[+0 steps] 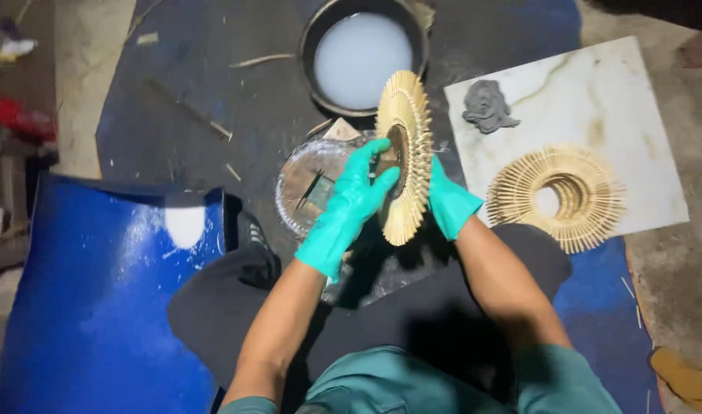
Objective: Applying adhesive and assembling decorative bamboo frames in a workshop environment.
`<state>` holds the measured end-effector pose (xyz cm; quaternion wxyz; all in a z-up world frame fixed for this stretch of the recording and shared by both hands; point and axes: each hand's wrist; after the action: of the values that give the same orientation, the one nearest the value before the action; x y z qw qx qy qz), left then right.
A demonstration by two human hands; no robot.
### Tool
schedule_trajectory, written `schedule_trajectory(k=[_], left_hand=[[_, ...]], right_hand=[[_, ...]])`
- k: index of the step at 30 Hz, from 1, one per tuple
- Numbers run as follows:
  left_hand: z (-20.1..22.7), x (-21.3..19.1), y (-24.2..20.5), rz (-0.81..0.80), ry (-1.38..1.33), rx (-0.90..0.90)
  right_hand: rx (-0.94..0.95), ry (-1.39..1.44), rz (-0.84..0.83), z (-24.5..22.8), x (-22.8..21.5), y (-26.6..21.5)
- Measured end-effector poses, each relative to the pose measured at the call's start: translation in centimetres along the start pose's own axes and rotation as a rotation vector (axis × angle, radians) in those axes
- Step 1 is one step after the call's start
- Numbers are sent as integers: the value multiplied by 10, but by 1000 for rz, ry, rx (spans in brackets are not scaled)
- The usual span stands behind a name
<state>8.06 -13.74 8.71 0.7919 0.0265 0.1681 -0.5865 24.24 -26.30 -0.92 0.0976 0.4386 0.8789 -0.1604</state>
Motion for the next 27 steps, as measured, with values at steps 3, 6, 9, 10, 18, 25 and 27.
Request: schedule_trajectory(k=[3,6,9,10,18,25,27], left_hand=[[-13,15,16,57,18,-114],[-8,1,11,64,42,-102],[1,-36,0,106,185,-107],[4,-51,-2,162,356,-55],[-96,-102,-21,229,657,-264],[-63,-80,-32,89,935,-412],[-63,-72,-28,48,948,-515]], right_hand=[[-16,76,7,5,-12,-2],[10,177,-13,23,2,-21],[32,264,-42,40,15,-34],[37,289,-47,44,17,-35],[-30,-436,-213,137,66,-26],[-123,-647,-337,138,81,-23],[-93,-673,-354,126,82,-30]])
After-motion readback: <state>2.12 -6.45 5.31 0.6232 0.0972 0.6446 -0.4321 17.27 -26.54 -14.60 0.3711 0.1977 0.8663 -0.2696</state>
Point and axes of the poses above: each hand's wrist, its own y-axis towards the middle knuckle, its own x-axis out of the palm, z = x × y, and after that the axes turned 15 degrees about -x, right-handed
